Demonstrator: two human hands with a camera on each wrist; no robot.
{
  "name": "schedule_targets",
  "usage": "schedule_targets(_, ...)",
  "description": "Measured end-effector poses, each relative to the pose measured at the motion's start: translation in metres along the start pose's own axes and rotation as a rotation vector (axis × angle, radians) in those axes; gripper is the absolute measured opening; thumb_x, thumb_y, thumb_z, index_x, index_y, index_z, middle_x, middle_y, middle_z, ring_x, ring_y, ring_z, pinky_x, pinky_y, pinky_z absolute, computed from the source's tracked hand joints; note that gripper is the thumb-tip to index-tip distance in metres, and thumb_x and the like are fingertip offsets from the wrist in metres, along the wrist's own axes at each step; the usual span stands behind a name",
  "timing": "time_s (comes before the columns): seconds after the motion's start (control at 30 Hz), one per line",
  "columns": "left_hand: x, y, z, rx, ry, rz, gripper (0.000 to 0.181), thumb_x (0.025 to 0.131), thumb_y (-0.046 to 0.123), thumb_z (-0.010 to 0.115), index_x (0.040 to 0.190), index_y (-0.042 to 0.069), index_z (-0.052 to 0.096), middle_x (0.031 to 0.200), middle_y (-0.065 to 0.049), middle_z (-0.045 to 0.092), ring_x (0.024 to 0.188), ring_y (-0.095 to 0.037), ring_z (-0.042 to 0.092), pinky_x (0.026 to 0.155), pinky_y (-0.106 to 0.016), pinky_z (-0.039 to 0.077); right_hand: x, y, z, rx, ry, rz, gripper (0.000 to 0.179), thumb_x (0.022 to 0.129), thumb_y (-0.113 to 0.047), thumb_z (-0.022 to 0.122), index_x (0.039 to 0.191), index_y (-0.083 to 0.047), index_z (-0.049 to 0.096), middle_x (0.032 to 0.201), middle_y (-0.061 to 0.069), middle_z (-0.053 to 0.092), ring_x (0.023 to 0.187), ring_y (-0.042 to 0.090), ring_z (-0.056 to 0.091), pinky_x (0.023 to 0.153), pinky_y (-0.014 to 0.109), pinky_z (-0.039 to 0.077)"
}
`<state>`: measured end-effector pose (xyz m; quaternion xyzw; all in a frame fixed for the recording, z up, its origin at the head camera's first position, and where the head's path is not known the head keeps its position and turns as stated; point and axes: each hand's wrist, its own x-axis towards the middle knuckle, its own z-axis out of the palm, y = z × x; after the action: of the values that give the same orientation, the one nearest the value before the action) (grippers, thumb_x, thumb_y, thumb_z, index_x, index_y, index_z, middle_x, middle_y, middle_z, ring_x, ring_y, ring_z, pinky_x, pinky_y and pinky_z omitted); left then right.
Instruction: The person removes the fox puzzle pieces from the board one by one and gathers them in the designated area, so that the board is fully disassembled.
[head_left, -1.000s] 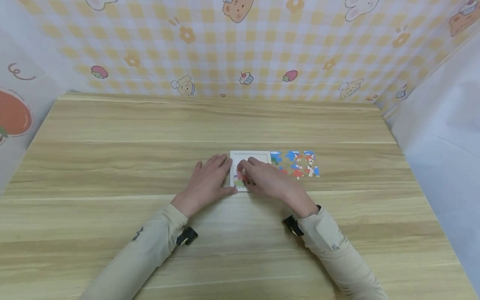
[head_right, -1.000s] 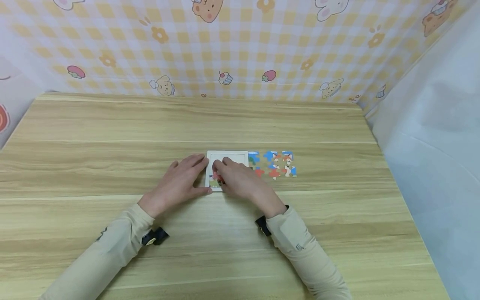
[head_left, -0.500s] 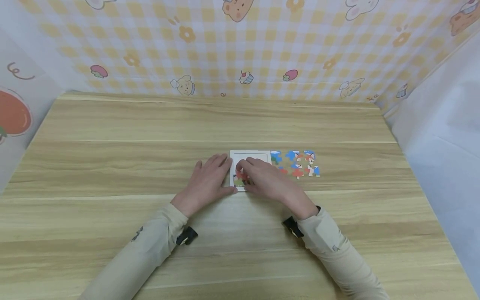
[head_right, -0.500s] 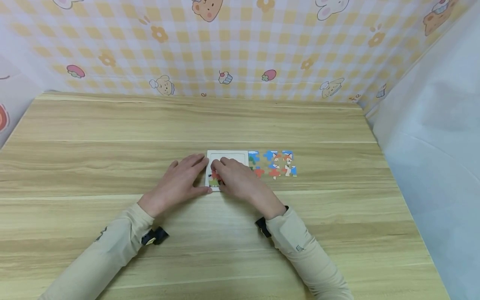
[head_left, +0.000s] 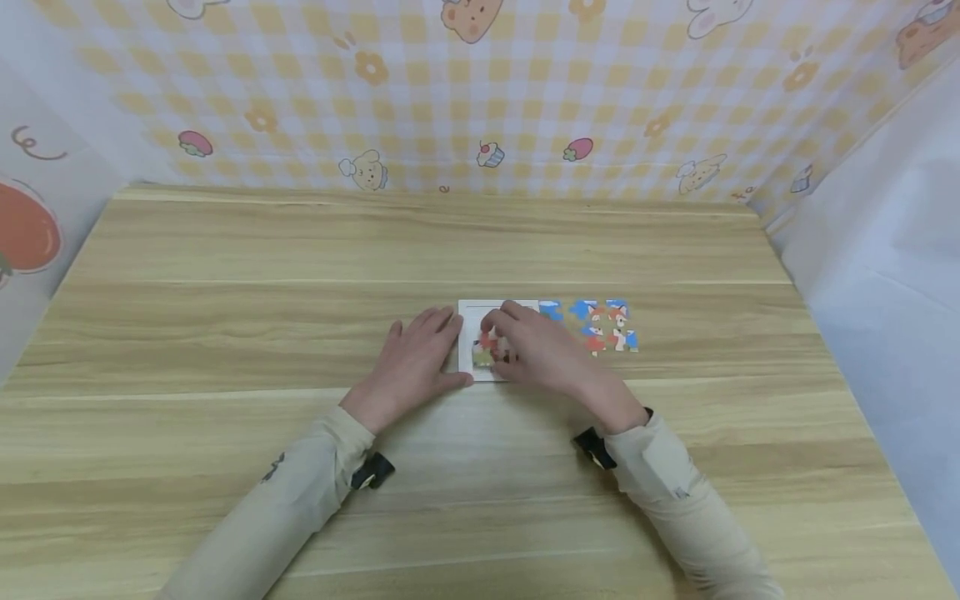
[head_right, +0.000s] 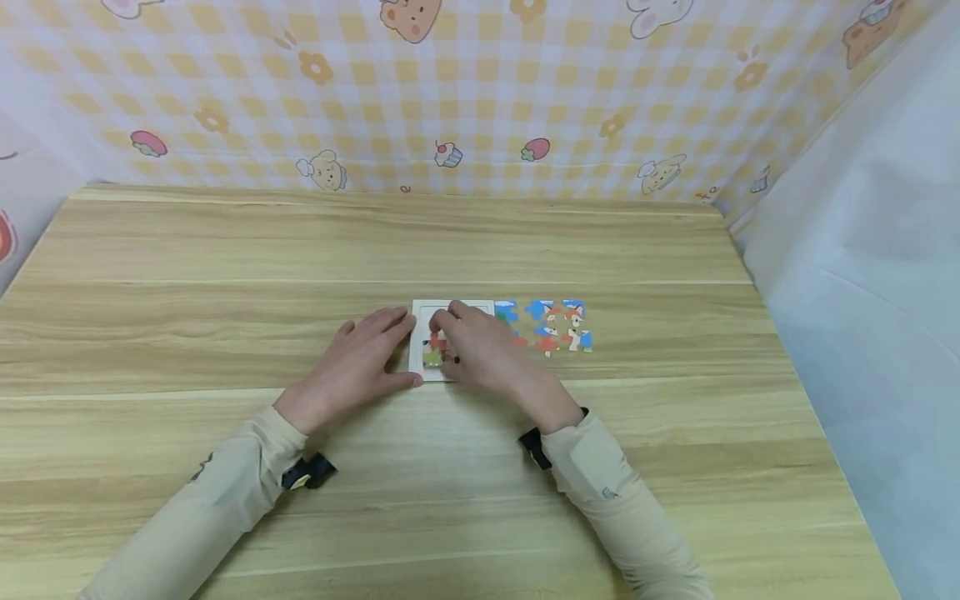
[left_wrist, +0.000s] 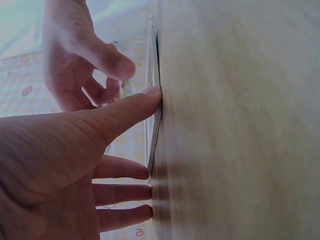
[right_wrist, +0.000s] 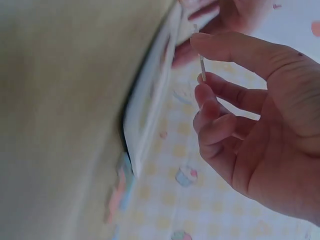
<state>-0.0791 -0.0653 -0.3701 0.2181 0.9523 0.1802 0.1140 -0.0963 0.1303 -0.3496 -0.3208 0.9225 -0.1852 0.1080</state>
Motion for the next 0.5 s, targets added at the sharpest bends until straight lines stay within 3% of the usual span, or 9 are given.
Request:
schedule_targets(0.13, 0.0, 0.0, -0.001, -0.007, -0.012, -0.012, 0.082, 0.079, 0.043, 0.071, 0.141, 0.001, 0.037, 0.146, -0.017, 0.032, 0.134, -0.033, 0.026, 0.099, -0.065, 0.021, -0.009, 0.008, -0.013, 0.032, 0.016, 0.051, 0.039, 0.078, -0.014, 0.073, 0.113, -0.009, 0.056, 0.103, 0.004, 0.052, 0.084, 0.019, 0.055, 0.064, 0.028, 0.046)
schedule_targets(0.23, 0.0, 0.0, -0.001, -0.01, -0.009, -0.009, 0.082, 0.079, 0.043, 0.071, 0.14, 0.0, 0.037, 0.146, -0.018, 0.032, 0.133, -0.034, 0.026, 0.099, -0.065, 0.021, -0.017, 0.014, -0.023, 0.037, 0.039, 0.068, 0.039, 0.078, -0.013, 0.072, 0.114, -0.009, 0.057, 0.102, 0.005, 0.054, 0.078, 0.021, 0.056, 0.062, 0.03, 0.047)
schedule_targets(0.5, -0.001, 0.0, 0.0, -0.009, -0.001, -0.002, 0.083, 0.078, 0.044, 0.071, 0.14, 0.001, 0.037, 0.146, -0.018, 0.031, 0.133, -0.034, 0.026, 0.099, -0.065, 0.021, -0.034, 0.035, -0.033, 0.023, 0.077, 0.053, 0.037, 0.076, -0.009, 0.074, 0.11, -0.006, 0.06, 0.094, 0.008, 0.058, 0.071, 0.021, 0.053, 0.061, 0.03, 0.044)
